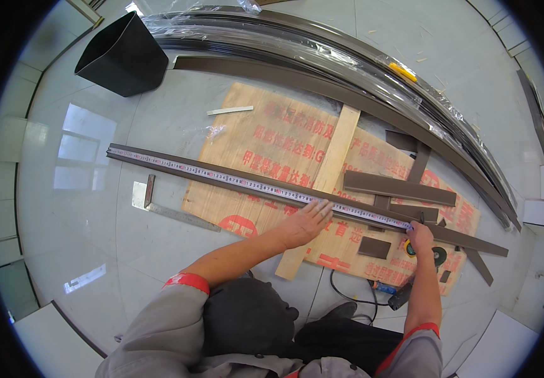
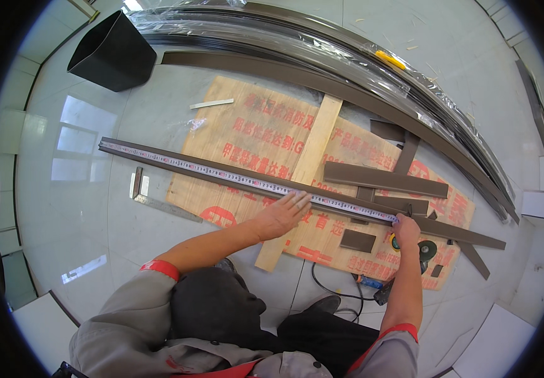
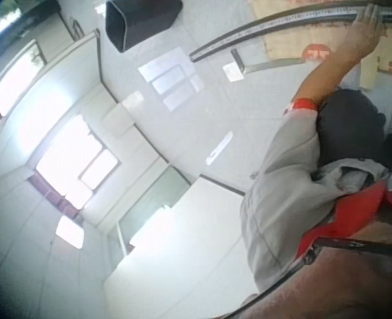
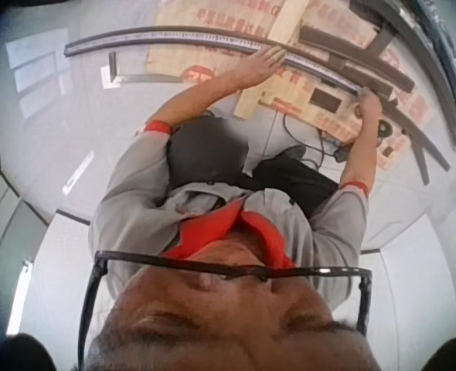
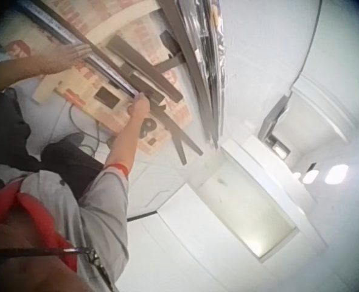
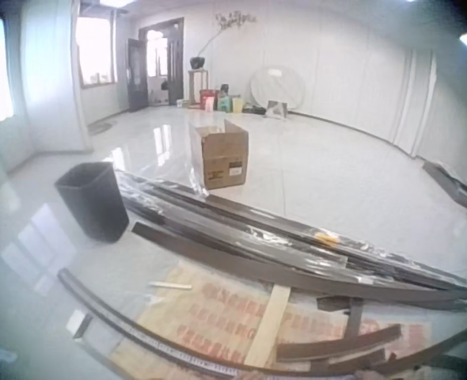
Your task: The person walks through a room under renovation, picks up a long metal strip, and measures a wall section. They then kneel on the floor, unwrap a metal strip from plastic, measure it, and prepare it for installation.
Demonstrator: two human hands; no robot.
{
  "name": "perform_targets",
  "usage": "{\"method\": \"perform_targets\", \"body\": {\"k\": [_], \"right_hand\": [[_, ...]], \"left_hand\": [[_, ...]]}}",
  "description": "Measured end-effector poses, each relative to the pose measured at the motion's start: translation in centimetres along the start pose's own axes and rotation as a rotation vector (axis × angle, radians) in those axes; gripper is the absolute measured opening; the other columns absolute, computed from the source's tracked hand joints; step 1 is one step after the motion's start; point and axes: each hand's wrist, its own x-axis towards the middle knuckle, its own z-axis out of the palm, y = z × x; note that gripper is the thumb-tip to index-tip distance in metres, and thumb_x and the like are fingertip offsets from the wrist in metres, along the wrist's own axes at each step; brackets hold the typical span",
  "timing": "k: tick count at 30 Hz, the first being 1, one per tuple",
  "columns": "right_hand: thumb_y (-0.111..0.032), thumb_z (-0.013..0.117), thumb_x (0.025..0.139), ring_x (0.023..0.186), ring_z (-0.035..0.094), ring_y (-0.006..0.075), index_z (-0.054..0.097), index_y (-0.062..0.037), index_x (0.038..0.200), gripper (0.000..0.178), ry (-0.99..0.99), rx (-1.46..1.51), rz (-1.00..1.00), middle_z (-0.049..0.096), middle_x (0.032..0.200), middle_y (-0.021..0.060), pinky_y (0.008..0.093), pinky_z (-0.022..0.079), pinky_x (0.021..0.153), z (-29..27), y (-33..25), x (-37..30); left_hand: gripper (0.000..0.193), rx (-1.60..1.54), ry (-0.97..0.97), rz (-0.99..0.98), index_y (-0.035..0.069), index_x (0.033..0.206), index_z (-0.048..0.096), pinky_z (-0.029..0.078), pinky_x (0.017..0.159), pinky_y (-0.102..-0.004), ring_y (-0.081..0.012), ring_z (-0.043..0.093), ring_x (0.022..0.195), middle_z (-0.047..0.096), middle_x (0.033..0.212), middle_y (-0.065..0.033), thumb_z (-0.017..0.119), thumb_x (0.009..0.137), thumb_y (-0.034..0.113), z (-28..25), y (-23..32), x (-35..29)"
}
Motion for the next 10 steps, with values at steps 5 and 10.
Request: {"method": "perform_targets", "body": {"k": [5, 10], "right_hand": [[-0.028, 0.067, 0.083, 0.094, 0.065, 0.038, 0.067, -0.0073, 0.092, 0.022, -0.087, 0.004, -0.06, 0.068, 0.092, 0.0182, 0.0483, 0.05, 0.08, -1.7, 0.1, 0.5], [-0.032, 0.067, 0.083, 0.095, 0.064, 0.0378, 0.067, -0.0074, 0.091, 0.026, -0.077, -0.027, -0.104, 0.067, 0.096, 0.0194, 0.0476, 0.05, 0.08, -1.4, 0.4, 0.7]], "left_hand": [[0.055, -0.02, -0.051, 0.023, -0.008, 0.141, 0.041, 0.029, 0.116, -0.0465, -0.0354, 0.037, 0.141, 0.04, 0.15, -0.0235, 0.049, 0.092, 0.016, 0.9, 0.9, 1.0], [0.056, 0.0, -0.15, 0.025, -0.009, 0.142, 0.04, 0.03, 0.115, -0.0474, -0.0366, 0.036, 0.142, 0.04, 0.151, -0.0236, 0.049, 0.092, 0.016, 0.3, 1.0, 3.0]]}}
